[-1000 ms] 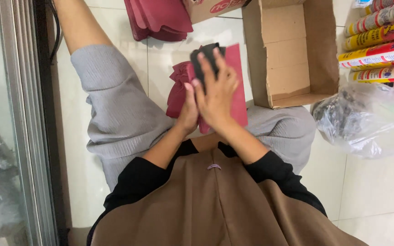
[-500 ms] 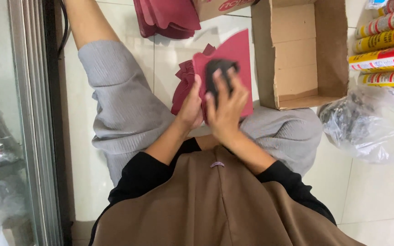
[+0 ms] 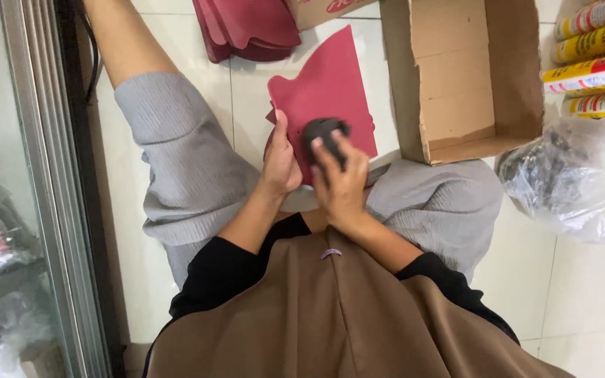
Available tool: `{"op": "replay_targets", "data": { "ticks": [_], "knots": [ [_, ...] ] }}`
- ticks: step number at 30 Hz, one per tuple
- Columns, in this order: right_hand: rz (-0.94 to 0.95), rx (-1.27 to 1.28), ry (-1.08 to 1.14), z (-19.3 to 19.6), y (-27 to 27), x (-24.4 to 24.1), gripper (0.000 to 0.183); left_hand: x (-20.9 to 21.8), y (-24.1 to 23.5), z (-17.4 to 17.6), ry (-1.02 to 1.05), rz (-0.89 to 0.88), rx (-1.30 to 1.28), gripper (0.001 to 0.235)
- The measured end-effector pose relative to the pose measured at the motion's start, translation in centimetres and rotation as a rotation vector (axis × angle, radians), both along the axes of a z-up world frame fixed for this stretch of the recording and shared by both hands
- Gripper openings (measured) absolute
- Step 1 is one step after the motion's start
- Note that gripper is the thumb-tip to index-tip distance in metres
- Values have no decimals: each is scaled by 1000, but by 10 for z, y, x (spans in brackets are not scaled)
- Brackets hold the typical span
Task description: Sorting small metal hooks and sanding the edges of pink foam decorative shapes while sitting on the floor.
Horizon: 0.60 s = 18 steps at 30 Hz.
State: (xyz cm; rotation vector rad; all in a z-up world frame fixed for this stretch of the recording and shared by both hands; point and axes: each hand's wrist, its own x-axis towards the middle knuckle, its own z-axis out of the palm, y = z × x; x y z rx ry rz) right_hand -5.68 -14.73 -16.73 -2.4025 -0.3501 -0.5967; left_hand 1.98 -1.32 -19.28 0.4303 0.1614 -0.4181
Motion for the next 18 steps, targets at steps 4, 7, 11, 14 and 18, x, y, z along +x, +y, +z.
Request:
{"op": "replay_targets", "data": {
  "ticks": [4,7,11,14,18],
  "knots": [
    [81,-6,-46,-26,-4,-2,49,2,17,-8,48,-2,78,73],
    [50,-98,-78,-29,-27,8,45,7,25,12,23,90,124,73],
    [-102,163,81,-30,-60,32,45,10,39,29,50,189,256,69],
    [-249,1041,489,-39,-87,48,40,11,40,39,126,221,267,66],
    [-124,1823,922,10,-85,43,56,10,26,23,184,177,227,68]
  ]
}}
